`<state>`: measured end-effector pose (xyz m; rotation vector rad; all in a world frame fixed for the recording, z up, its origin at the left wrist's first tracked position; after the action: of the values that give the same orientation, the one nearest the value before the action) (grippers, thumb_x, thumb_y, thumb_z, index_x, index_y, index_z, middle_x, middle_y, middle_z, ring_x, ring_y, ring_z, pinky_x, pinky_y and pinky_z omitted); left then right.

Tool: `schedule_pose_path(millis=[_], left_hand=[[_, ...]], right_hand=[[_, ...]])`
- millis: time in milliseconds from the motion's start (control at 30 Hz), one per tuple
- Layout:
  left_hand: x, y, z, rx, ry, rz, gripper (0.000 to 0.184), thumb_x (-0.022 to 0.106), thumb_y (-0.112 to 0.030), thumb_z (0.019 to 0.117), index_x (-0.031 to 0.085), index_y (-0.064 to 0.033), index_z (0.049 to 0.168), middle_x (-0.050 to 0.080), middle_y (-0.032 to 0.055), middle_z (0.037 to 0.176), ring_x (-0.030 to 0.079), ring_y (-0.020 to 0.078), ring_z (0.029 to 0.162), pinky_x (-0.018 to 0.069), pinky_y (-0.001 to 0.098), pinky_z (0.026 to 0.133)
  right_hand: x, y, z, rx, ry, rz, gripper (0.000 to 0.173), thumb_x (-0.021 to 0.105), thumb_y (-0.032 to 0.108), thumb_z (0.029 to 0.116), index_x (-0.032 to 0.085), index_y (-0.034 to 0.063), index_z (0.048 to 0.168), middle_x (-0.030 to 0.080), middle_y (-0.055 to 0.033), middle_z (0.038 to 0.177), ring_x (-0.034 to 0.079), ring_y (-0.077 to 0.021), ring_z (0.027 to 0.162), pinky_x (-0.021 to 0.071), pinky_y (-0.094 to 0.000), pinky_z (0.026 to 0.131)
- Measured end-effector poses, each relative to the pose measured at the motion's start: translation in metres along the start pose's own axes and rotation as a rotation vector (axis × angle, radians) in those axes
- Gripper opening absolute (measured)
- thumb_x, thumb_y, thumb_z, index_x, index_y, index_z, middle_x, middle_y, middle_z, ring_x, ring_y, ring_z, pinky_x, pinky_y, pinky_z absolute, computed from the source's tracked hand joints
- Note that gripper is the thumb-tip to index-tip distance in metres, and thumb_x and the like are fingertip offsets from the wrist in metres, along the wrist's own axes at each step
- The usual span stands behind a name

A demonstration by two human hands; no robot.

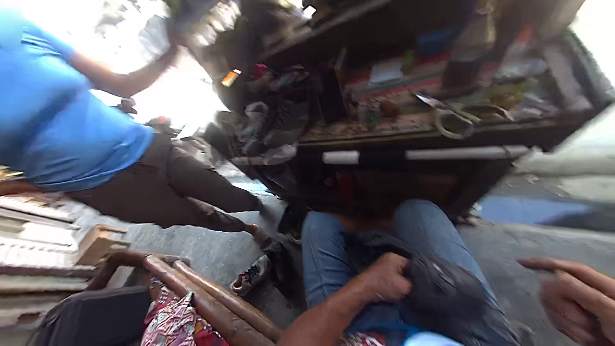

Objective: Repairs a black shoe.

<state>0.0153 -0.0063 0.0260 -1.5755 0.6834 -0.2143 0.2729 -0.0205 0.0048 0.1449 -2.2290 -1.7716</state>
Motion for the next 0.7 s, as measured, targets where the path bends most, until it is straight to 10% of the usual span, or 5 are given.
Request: schedule_pose_path(millis=[200, 367, 500, 700], left_hand=[[-0.009, 0.009, -0.007, -0.144, -0.105, 0.222, 0.011, 0.069, -0.010, 0.0851, 0.073, -0.0021, 0.090, 0.074, 0.0066, 0.085, 0.071, 0.0129, 0.084, 0.0595, 0.0400, 0.082], [-0.015, 0.014, -0.012, -0.175, -0.141, 0.219, 0.008, 0.066, -0.009, 0.0879, 0.073, -0.0098, 0.084, 0.072, -0.0012, 0.079, 0.069, 0.0064, 0.078, 0.0589, 0.0355, 0.075], [-0.017, 0.014, -0.013, -0.171, -0.159, 0.317, 0.008, 0.067, -0.013, 0.0873, 0.072, -0.0130, 0.082, 0.070, -0.0028, 0.077, 0.068, 0.0070, 0.076, 0.0583, 0.0387, 0.072], [-0.024, 0.009, -0.018, -0.130, -0.145, 0.385, 0.016, 0.059, -0.015, 0.0932, 0.074, -0.0142, 0.090, 0.071, -0.0039, 0.081, 0.068, 0.0054, 0.079, 0.0579, 0.0363, 0.074]], right_hand=[[0.040, 0.006, -0.015, 0.087, 0.247, 0.139, 0.032, 0.051, 0.040, 0.1034, 0.074, 0.0199, 0.093, 0.051, 0.0096, 0.057, 0.047, 0.0003, 0.045, 0.0421, -0.0161, 0.043], [0.065, 0.023, -0.029, -0.076, 0.633, -0.156, 0.033, 0.054, 0.031, 0.1051, 0.071, 0.0105, 0.086, 0.059, 0.0096, 0.066, 0.051, 0.0042, 0.054, 0.0394, -0.0133, 0.047], [0.033, 0.014, -0.026, 0.059, 0.349, -0.692, 0.036, 0.059, 0.048, 0.1000, 0.072, 0.0169, 0.085, 0.062, 0.0081, 0.070, 0.057, -0.0024, 0.062, 0.0478, -0.0251, 0.055], [0.031, 0.025, -0.016, -0.102, -0.160, -0.759, 0.030, 0.065, 0.028, 0.0979, 0.065, 0.0143, 0.071, 0.056, 0.0061, 0.060, 0.050, -0.0040, 0.051, 0.0418, -0.0257, 0.046]])
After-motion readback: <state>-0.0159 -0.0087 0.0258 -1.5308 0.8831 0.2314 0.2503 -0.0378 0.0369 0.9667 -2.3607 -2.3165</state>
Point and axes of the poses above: each hand's wrist, its own z-axis towards the middle knuckle, its own x-axis out of the palm, y = z × x, the point moved 7 cm from there along z, towards the middle knuckle
